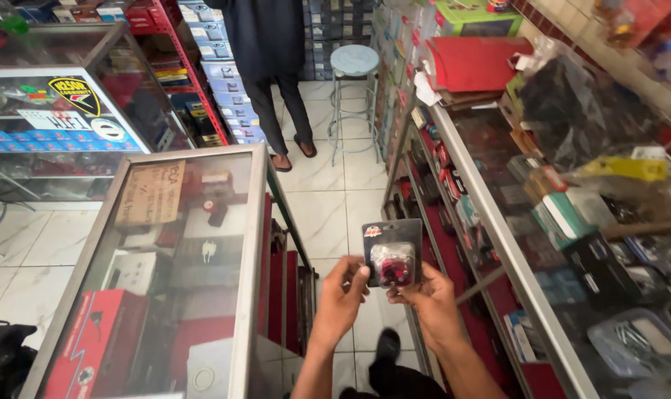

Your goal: The person picks up packaged motorcycle rollers from a counter, carries them to a wire rack, and hangs them on a hook before repeating the process with another packaged part.

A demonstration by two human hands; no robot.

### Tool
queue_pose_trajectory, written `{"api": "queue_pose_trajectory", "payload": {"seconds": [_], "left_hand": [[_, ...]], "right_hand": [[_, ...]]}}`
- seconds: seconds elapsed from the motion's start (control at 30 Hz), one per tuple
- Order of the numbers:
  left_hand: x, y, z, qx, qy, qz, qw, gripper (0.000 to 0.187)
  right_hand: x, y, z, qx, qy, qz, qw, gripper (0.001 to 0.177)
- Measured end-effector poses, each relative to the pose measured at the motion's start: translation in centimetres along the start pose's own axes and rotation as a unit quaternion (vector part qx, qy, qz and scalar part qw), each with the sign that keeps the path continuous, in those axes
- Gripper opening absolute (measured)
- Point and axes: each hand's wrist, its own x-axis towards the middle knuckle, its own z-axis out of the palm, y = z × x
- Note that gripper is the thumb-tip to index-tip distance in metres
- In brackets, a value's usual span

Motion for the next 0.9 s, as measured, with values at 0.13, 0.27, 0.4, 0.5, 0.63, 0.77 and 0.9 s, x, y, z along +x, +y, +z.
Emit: {"api": "queue_pose_trajectory", "payload": {"seconds": [0.13,0.27,0.4,0.5,0.63,0.77,0.9], "left_hand": [[2.3,-0.7,0.0,-0.008,0.012,0.019,1.0,0.014],[5.6,-0.3,-0.5,0.009,0.015,0.042,0.999,0.009],[10.1,0.2,-0.9,0.047,0.037,0.045,0.997,0.009],[14.0,0.3,-0.7,0.062,0.048,0.055,0.995,0.01],[18.8,0.5,0.2,0.093,0.05,0.095,0.99,0.011],[23.0,0.1,1.4,0.099,0.038,0.075,0.992,0.012],[26.4,0.2,2.9,0.079,0.018,0.048,0.996,0.011]], "right_hand": [[2.9,0.4,0.4,-0.009,-0.03,-0.012,0.999,0.025],[6.8,0.3,1.0,0.003,-0.061,-0.022,0.998,0.032],[11.6,-1.2,1.6,-0.018,-0.079,-0.005,0.997,0.046],[15.4,-1.5,1.5,0.006,-0.088,-0.029,0.996,0.051],[20.4,-1.0,-0.9,0.001,-0.075,-0.037,0.996,0.046],[24.7,-0.4,-3.8,0.029,-0.006,-0.002,1.0,0.045],[28.0,-2.4,-4.5,-0.038,-0.022,-0.043,0.998,0.039]]}}
